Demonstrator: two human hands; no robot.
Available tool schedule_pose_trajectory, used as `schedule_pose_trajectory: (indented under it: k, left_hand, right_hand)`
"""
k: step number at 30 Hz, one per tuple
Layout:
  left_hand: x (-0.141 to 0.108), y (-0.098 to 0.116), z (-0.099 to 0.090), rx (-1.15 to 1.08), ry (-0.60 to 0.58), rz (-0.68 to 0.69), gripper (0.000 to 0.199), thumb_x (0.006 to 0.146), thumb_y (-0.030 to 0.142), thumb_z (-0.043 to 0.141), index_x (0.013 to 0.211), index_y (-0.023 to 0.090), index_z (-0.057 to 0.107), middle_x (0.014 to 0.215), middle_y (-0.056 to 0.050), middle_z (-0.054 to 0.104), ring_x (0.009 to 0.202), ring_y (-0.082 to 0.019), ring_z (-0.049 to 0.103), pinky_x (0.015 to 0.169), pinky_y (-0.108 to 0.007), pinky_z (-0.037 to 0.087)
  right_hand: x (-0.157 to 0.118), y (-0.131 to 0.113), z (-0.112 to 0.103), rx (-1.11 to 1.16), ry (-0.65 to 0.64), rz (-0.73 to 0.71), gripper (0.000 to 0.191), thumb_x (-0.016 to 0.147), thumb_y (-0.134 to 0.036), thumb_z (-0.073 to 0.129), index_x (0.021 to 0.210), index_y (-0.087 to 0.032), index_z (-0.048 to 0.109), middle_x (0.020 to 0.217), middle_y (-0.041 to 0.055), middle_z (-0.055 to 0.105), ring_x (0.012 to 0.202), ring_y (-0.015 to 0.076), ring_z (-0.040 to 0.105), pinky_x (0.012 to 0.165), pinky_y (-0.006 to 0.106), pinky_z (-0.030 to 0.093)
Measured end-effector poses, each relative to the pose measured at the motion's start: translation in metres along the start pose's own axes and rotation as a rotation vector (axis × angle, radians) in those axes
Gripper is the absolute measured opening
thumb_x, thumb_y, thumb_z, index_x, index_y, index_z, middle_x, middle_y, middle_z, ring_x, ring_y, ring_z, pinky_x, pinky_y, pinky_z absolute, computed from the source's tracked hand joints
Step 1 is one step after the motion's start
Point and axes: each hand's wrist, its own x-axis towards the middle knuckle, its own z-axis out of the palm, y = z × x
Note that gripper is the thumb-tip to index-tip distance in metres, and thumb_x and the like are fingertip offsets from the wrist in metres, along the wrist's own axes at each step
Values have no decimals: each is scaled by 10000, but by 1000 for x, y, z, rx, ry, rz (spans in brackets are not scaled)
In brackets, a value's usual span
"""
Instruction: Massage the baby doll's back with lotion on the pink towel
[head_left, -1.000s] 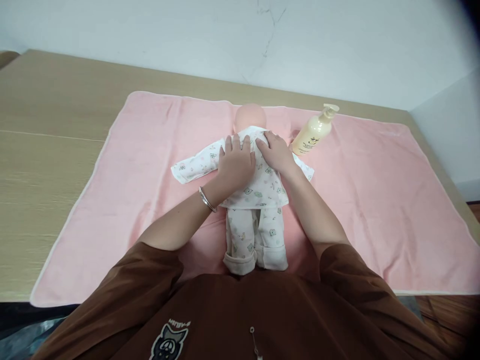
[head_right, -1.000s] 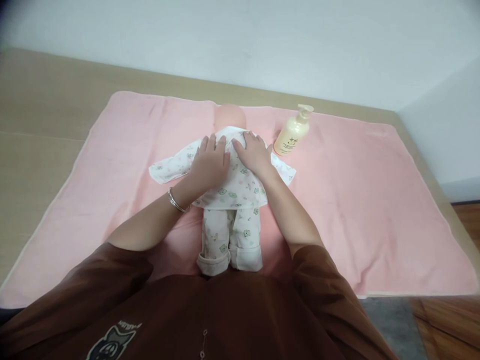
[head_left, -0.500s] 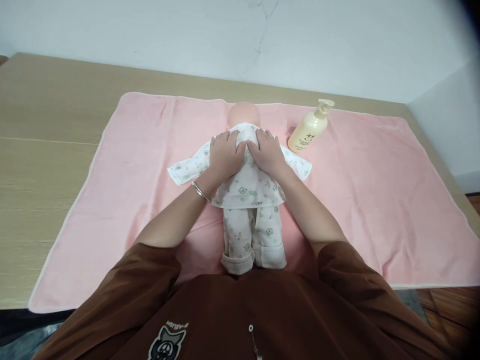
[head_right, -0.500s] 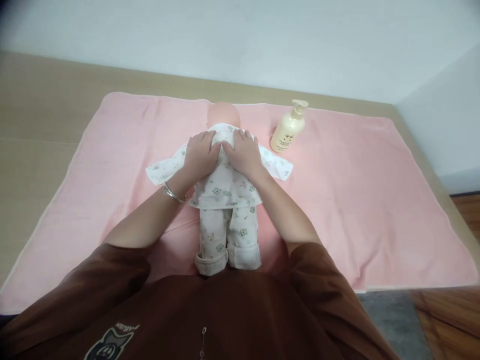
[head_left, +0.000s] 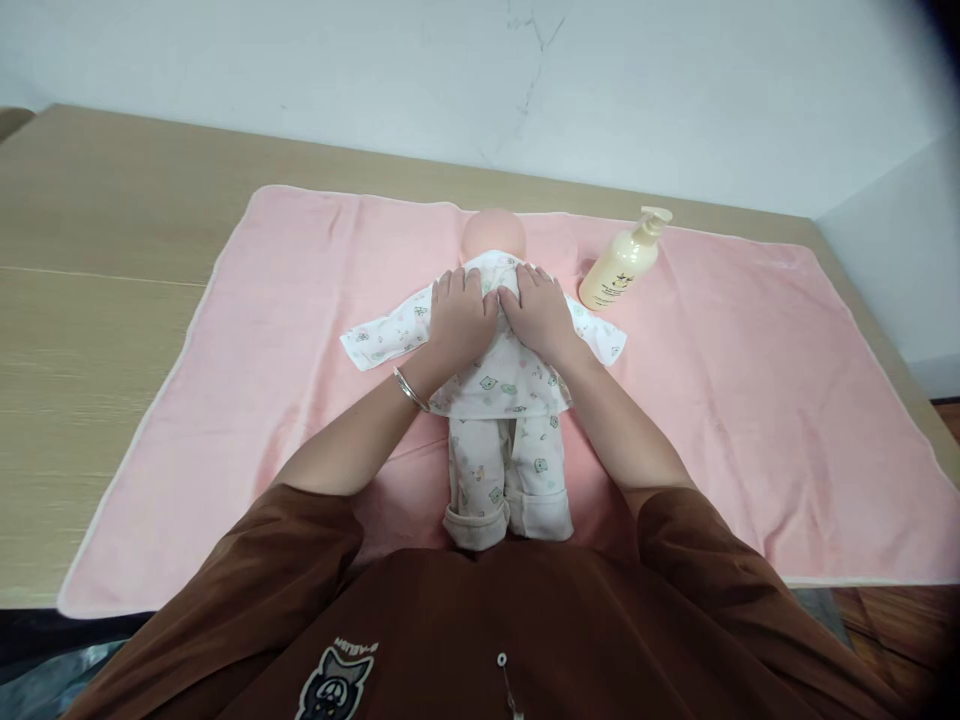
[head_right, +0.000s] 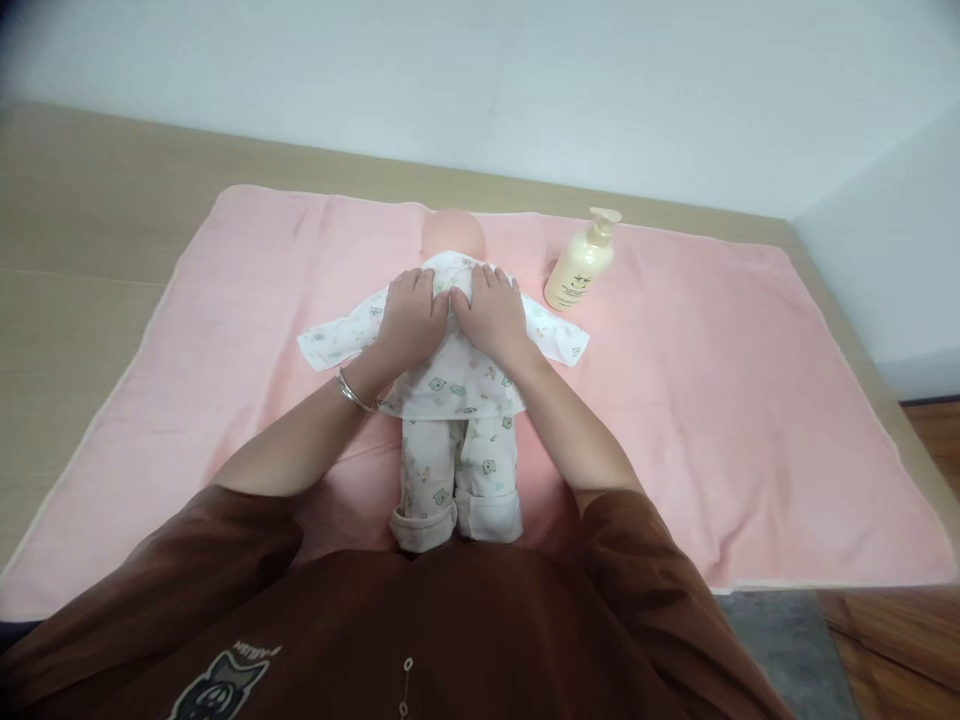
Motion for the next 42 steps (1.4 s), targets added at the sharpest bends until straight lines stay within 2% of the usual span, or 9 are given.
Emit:
schedule_pose_trajectory:
  k: [8, 13, 21, 26, 31, 34, 36, 39, 42]
  left_hand:
    - [4, -2, -4, 16, -64, 13, 406, 1057, 320, 326, 1248, 90, 601, 1307, -251, 629, 1291, -370, 555, 1179, -550, 403]
    - [-2, 3, -15, 69, -173, 138, 505, 1050, 251, 180, 1146, 68, 641, 1276, -297, 625, 1345, -429, 516, 1198, -620, 357]
    - [-2, -3, -11, 7, -100, 191, 463, 1038, 210, 224, 1152, 62, 648, 1307, -289, 654, 1420, -409, 518, 1272, -613, 342]
    - [9, -13, -6, -95, -19, 130, 408, 1002, 236, 362, 1227, 31, 632, 1374, -286, 651, 1430, -385, 541, 1303, -579, 357]
    - [18, -18, -21, -159, -13, 6, 523, 1053, 377, 357, 1318, 14, 626, 1470, -299, 612, 1502, -390, 497, 1316, -565, 337]
    - [20, -22, -38, -186, 18, -42, 626, 1070, 503, 335, 1387, 33, 601, 1557, -291, 548, 1561, -407, 422, 1341, -598, 263]
    - [21, -24, -50, -229, 61, -46, 689, 1061, 581, 351, 1470, 63, 549, 1645, -262, 465, 1616, -396, 334, 1368, -599, 181]
    - [20, -22, -70, -307, 81, -65, 713, 1055, 635, 356, 1512, 116, 529, 1671, -218, 452, 1629, -359, 327, 1383, -559, 165]
    - [17, -15, -90, -301, 67, -99, 678, 1074, 569, 371, 1521, 82, 522, 1653, -229, 474, 1609, -341, 377, 1373, -522, 232]
  right_hand:
    - [-9, -7, -2, -39, 30, -42, 563, 1087, -350, 295, 1449, 0, 547, 1551, 249, 565, 1525, 344, 461, 1319, 502, 308]
    - [-21, -15, -10, -46, 21, -31, 543, 1088, -331, 297, 1410, 6, 575, 1551, 266, 564, 1542, 366, 445, 1308, 525, 333]
    - [-32, -21, -24, -77, -47, -30, 483, 1086, -285, 309, 1338, -1, 608, 1513, 267, 587, 1520, 375, 456, 1259, 497, 395]
    - [-34, -17, -45, -14, -114, -32, 316, 1046, -286, 344, 1002, -165, 633, 1212, 197, 708, 1199, 346, 652, 1007, 488, 547]
    - [-43, -14, -71, 5, -140, 14, 318, 1039, -355, 361, 805, -232, 538, 1001, 131, 695, 913, 295, 676, 847, 467, 565]
    - [-50, -17, -81, -19, -62, 3, 329, 1043, -357, 372, 853, -215, 600, 983, 150, 697, 1034, 349, 682, 884, 515, 575]
    - [-51, -19, -78, 2, 13, -41, 318, 1046, -342, 396, 1004, -180, 667, 1128, 182, 719, 1240, 383, 642, 1006, 561, 559]
    - [-44, -25, -56, 56, 82, -125, 411, 1042, -293, 435, 1375, -126, 610, 1562, 189, 560, 1566, 356, 405, 1274, 585, 387]
    - [-31, -30, -26, 70, 30, -181, 557, 1045, -271, 458, 1566, -75, 459, 1732, 179, 351, 1665, 326, 220, 1375, 540, 228]
